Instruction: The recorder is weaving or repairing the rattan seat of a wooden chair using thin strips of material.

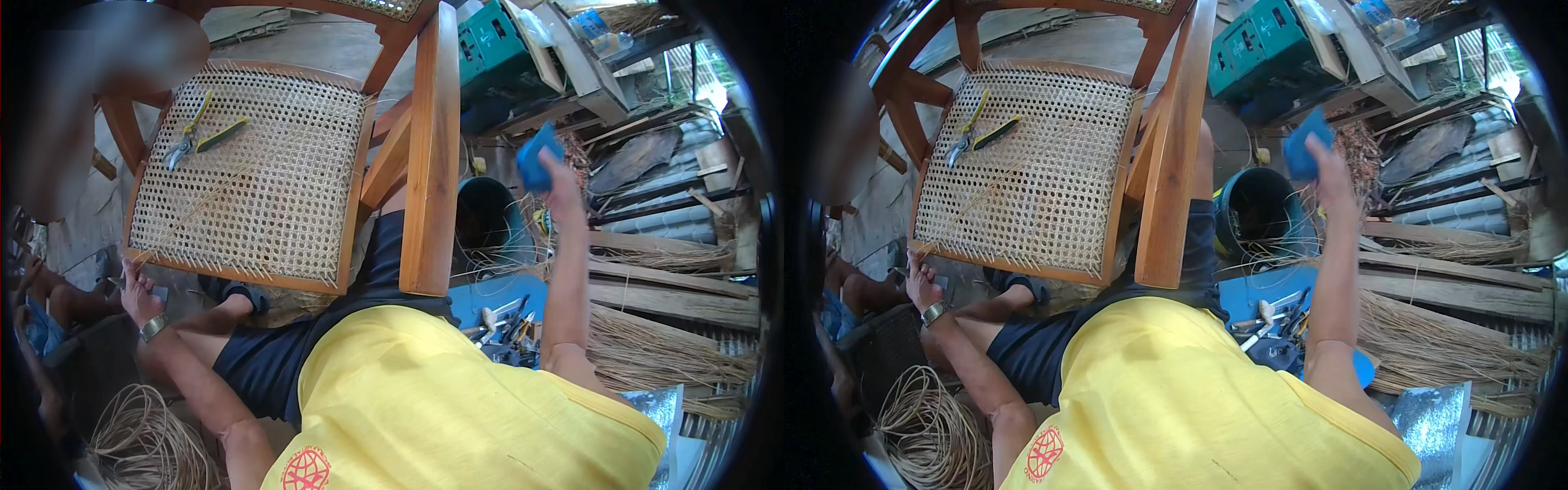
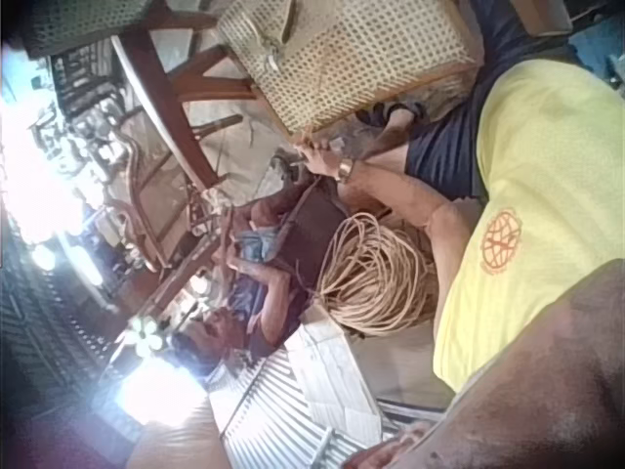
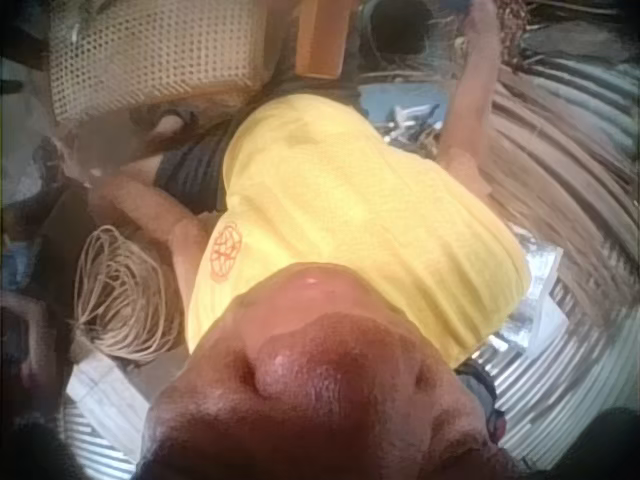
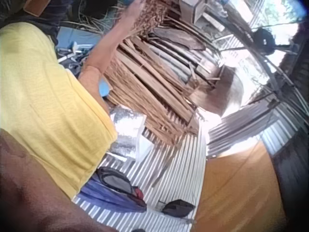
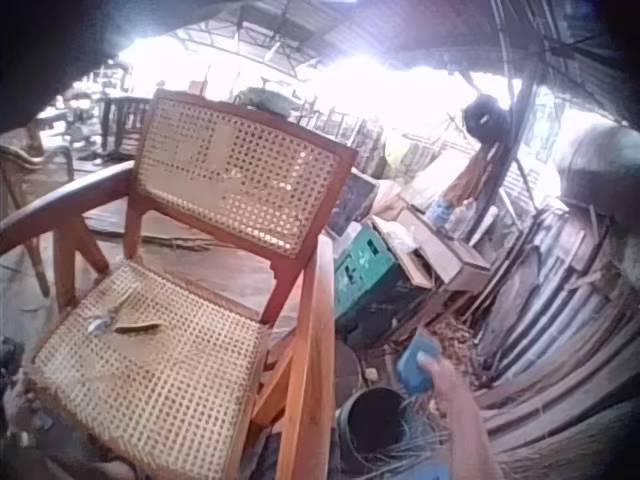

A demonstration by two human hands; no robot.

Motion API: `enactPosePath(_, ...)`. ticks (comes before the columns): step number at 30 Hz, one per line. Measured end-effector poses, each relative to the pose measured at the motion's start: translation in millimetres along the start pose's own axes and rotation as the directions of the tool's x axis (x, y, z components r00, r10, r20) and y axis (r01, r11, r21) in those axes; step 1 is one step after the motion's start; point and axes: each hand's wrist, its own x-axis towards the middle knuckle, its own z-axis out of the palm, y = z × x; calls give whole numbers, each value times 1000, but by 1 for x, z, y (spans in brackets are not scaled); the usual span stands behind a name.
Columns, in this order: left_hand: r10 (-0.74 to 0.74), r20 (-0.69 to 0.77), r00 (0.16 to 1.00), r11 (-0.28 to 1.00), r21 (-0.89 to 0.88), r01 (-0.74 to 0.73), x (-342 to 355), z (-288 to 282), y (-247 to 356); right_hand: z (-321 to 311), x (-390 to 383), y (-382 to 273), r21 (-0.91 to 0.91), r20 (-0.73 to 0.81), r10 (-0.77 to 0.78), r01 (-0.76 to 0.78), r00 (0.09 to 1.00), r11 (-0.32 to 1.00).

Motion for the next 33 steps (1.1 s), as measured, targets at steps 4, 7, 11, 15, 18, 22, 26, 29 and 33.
enactPosePath(4,-25,40,999,992,-126,30,-14,4,-3,-63,24,201,-202,-136,426,-446,894,872)
enactPosePath(7,9,-85,996,997,-77,-16,-28,1,7,-64,22,278,-380,-307,364,-464,879,800)
enactPosePath(11,169,-324,931,984,-3,-179,-39,33,14,-129,39,307,-719,-216,183,-283,959,634)
enactPosePath(15,647,-90,757,696,476,-538,-92,85,49,-114,46,241,-732,-14,-25,7,1000,681)
enactPosePath(18,440,252,862,533,699,-476,-120,138,30,23,-38,65,-452,556,327,-52,764,891)
enactPosePath(22,420,386,821,229,831,-507,-126,196,-24,92,-87,12,-461,796,427,-26,429,887)
enactPosePath(26,420,491,763,169,784,-597,-107,204,-50,172,-121,45,-326,905,179,357,387,875)
enactPosePath(29,291,534,794,48,820,-570,-109,202,-29,255,-121,43,-76,897,-169,521,407,850)
enactPosePath(33,275,454,847,-35,885,-463,-120,179,18,363,-72,44,75,702,-578,764,416,641)
